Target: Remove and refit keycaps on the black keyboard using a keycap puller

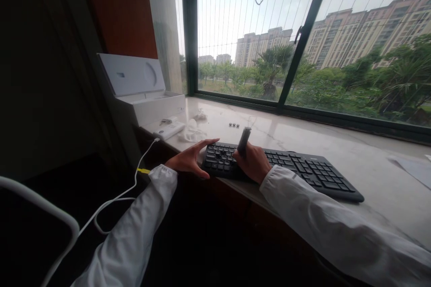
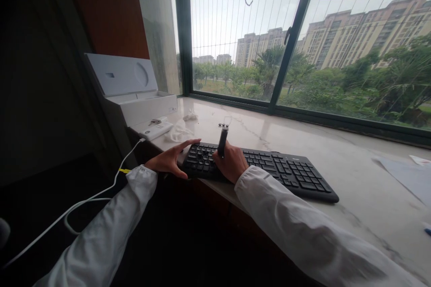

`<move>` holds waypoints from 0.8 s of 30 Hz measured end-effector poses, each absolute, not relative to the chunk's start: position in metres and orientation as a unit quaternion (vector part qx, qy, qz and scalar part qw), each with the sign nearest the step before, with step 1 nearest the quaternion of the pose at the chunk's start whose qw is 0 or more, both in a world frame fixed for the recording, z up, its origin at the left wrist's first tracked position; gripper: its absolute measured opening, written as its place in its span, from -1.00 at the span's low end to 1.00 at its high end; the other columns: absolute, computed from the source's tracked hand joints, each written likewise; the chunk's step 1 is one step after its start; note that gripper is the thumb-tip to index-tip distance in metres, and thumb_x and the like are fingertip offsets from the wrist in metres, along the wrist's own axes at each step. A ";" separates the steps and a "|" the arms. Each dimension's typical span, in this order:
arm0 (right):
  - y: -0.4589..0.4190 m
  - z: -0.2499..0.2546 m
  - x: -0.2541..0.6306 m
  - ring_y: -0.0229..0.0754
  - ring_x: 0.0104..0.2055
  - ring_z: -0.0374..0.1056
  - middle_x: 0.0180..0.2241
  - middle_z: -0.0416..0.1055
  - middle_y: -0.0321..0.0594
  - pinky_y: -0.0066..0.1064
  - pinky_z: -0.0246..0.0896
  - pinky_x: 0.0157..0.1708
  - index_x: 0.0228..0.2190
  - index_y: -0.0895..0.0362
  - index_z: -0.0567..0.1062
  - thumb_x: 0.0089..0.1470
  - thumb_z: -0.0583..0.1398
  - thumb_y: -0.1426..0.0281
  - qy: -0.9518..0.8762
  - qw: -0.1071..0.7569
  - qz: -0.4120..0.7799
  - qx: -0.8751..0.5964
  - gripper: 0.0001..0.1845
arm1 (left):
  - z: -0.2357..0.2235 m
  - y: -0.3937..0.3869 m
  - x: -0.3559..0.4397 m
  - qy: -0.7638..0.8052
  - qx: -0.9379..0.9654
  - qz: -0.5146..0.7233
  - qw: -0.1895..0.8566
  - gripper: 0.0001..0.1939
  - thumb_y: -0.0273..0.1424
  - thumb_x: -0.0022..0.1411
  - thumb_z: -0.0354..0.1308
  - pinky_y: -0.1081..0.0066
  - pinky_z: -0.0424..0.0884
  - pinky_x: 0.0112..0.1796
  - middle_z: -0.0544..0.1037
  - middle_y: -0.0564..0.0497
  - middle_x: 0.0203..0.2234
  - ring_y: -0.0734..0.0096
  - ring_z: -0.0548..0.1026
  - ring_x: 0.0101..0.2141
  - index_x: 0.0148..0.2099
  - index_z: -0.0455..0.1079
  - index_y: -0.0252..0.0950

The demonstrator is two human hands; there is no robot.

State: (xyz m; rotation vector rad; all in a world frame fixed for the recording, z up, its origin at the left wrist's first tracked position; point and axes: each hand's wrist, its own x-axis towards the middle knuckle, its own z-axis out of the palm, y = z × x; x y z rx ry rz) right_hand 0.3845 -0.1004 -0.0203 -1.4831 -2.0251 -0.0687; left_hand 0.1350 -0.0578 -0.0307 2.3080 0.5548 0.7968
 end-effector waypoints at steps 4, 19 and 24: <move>-0.095 -0.015 0.394 -0.20 -0.50 0.30 -0.56 0.38 -0.24 -0.41 0.07 -0.46 -0.48 0.14 0.38 0.12 0.09 0.19 -0.737 0.353 0.047 -0.575 -0.71 | -0.030 -0.058 0.135 0.212 0.875 0.302 0.313 0.13 -0.27 -0.21 0.50 0.07 -0.02 0.28 0.16 -0.11 0.30 -0.01 0.12 0.28 0.36 0.02 -0.10; -0.077 0.017 0.436 -0.24 -0.48 0.39 -0.47 0.51 -0.22 -0.51 0.14 -0.58 -0.19 0.12 0.37 0.11 0.13 0.18 -0.731 0.342 0.352 -0.474 -0.69 | -0.033 -0.055 0.134 0.220 0.886 0.295 0.284 0.13 -0.23 -0.22 0.50 0.02 -0.05 0.28 0.17 -0.12 0.29 -0.04 0.10 0.28 0.36 0.03 -0.10; -0.091 0.014 0.435 -0.26 -0.42 0.39 -0.40 0.50 -0.26 -0.46 0.22 -0.40 -0.22 0.10 0.30 0.13 0.13 0.15 -0.835 0.315 0.204 -0.402 -0.70 | -0.032 -0.055 0.135 0.228 0.886 0.290 0.280 0.12 -0.23 -0.21 0.50 0.02 -0.04 0.28 0.18 -0.13 0.29 -0.05 0.11 0.27 0.36 0.03 -0.10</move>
